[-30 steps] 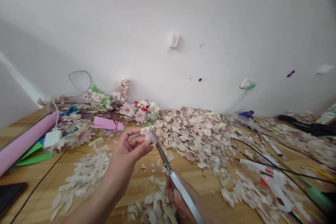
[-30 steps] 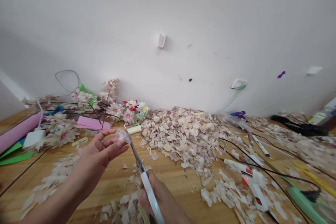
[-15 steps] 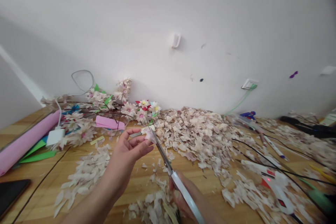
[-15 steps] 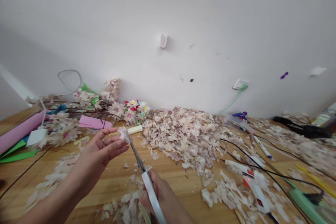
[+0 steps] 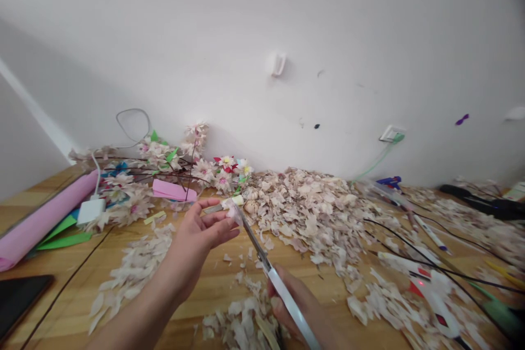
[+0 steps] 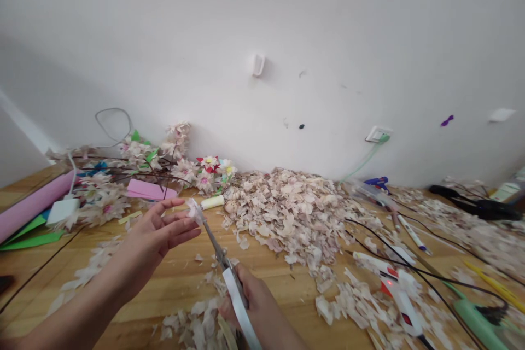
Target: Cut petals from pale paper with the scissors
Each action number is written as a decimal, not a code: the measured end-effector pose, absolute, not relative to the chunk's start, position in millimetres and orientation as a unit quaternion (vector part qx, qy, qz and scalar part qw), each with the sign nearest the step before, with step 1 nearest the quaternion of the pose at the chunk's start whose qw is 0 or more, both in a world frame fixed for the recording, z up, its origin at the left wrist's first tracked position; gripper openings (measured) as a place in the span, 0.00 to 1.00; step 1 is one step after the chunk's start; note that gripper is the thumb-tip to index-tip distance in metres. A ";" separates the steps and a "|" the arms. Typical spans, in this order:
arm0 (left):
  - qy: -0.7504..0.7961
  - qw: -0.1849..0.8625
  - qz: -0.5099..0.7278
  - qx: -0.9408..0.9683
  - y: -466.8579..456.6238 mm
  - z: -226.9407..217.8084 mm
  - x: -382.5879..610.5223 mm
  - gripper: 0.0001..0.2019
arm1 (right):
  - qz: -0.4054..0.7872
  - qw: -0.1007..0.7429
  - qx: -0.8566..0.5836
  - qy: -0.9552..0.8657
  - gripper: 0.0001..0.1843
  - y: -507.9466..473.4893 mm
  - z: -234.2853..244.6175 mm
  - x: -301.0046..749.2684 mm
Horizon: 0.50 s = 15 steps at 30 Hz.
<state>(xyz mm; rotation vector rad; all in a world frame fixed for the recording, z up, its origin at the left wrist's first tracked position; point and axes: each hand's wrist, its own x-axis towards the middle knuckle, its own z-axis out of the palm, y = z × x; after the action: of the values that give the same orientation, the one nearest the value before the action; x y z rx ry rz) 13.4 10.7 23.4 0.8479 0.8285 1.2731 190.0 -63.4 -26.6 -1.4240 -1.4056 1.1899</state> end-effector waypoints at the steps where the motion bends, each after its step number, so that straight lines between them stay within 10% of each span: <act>1: 0.365 0.644 0.559 0.373 11.3 23.2 12.8 0.22 | 0.478 0.391 -0.566 -0.545 0.05 -64.2 -21.6 189.0; 15: 0.384 0.617 0.534 0.432 11.1 26.5 4.6 0.24 | 0.496 0.382 -0.525 -0.577 0.07 -54.1 -29.0 192.3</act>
<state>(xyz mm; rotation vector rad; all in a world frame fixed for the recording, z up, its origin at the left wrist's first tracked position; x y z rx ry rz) 4.6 11.1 26.5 0.9954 0.8851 1.2283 192.3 -54.1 -29.0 -1.3388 -1.4711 1.2653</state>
